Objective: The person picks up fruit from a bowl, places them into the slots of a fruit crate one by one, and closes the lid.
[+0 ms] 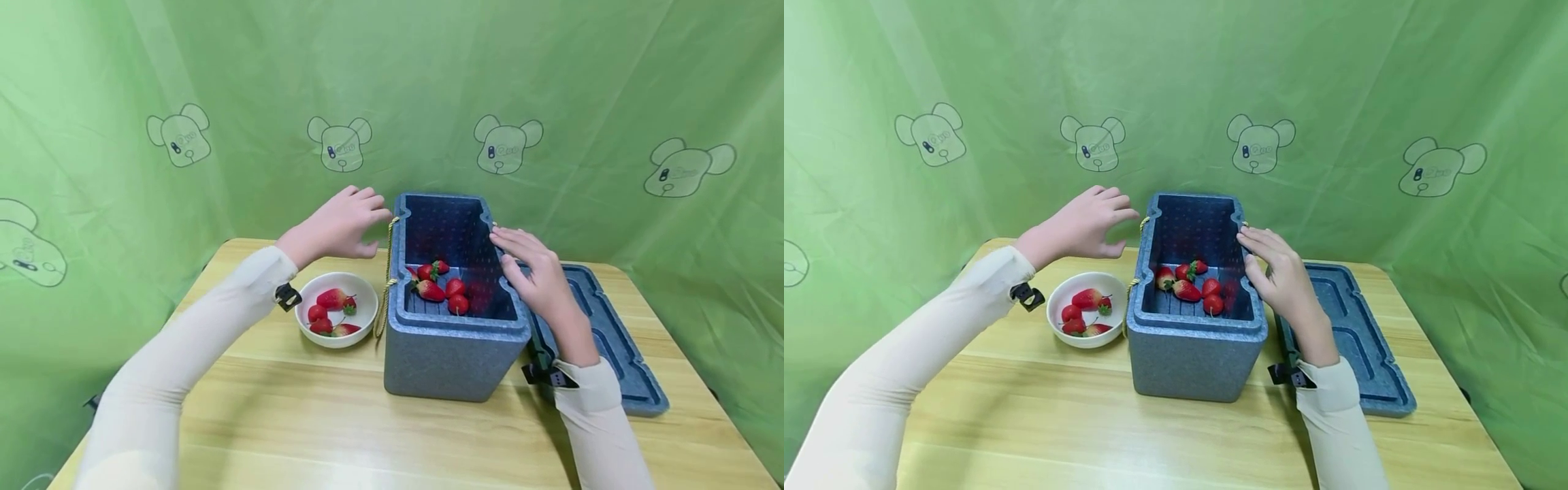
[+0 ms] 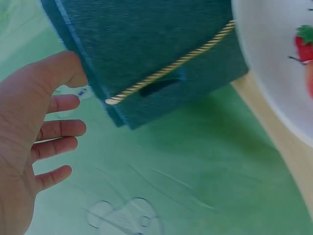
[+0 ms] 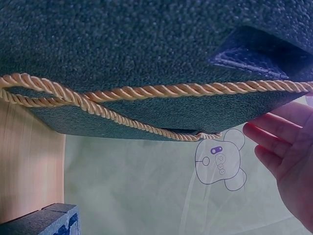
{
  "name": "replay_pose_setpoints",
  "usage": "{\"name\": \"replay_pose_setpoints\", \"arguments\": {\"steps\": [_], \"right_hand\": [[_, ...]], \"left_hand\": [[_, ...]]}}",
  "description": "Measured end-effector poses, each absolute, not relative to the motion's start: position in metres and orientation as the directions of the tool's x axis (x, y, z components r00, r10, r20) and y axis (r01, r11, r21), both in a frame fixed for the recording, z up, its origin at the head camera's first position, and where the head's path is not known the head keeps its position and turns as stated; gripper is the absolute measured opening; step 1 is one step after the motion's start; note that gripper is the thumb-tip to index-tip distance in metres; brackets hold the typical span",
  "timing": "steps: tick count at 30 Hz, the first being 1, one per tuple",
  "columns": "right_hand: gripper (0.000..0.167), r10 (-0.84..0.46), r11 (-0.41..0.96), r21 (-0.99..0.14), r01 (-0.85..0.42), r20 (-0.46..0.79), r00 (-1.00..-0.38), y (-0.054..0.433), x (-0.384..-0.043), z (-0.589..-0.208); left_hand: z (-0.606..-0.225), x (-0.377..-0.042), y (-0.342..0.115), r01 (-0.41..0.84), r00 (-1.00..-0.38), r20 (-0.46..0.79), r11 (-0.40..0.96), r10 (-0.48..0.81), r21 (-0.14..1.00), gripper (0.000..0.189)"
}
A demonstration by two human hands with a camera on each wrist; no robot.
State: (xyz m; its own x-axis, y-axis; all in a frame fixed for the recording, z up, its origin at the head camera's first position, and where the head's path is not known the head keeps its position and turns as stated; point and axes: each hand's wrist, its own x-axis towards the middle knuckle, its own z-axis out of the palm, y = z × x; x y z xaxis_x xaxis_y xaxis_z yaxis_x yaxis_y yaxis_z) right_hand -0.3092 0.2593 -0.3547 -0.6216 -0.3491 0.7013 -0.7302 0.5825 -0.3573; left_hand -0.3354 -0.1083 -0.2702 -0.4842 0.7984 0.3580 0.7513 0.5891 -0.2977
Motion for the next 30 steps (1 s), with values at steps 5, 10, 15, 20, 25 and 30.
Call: {"name": "replay_pose_setpoints", "arguments": {"steps": [5,10,15,20,25,30], "right_hand": [[0.037,-0.348,0.581,-0.361,-0.73,0.701,-0.623,0.259,-0.309,-0.353],[0.037,-0.349,0.582,-0.357,-0.731,0.703,-0.62,0.259,-0.309,-0.353],[0.036,-0.35,0.582,-0.354,-0.732,0.704,-0.618,0.259,-0.31,-0.353],[0.036,-0.353,0.579,-0.352,-0.736,0.705,-0.615,0.259,-0.309,-0.351],[0.035,-0.357,0.579,-0.348,-0.737,0.705,-0.613,0.259,-0.31,-0.35],[0.035,-0.361,0.583,-0.35,-0.734,0.697,-0.619,0.259,-0.309,-0.35]], "left_hand": [[-0.291,-0.337,-0.126,0.739,-0.551,0.334,0.633,0.765,-0.23,0.045],[-0.317,-0.338,-0.139,0.723,-0.62,0.288,0.674,0.73,-0.151,0.044],[-0.343,-0.335,-0.151,0.702,-0.683,0.219,0.709,0.697,-0.065,0.042],[-0.366,-0.332,-0.158,0.677,-0.724,0.145,0.735,0.675,-0.043,0.045],[-0.385,-0.33,-0.164,0.674,-0.724,0.13,0.735,0.678,-0.075,0.045],[-0.395,-0.33,-0.167,0.672,-0.725,0.116,0.735,0.679,-0.096,0.048]]}}
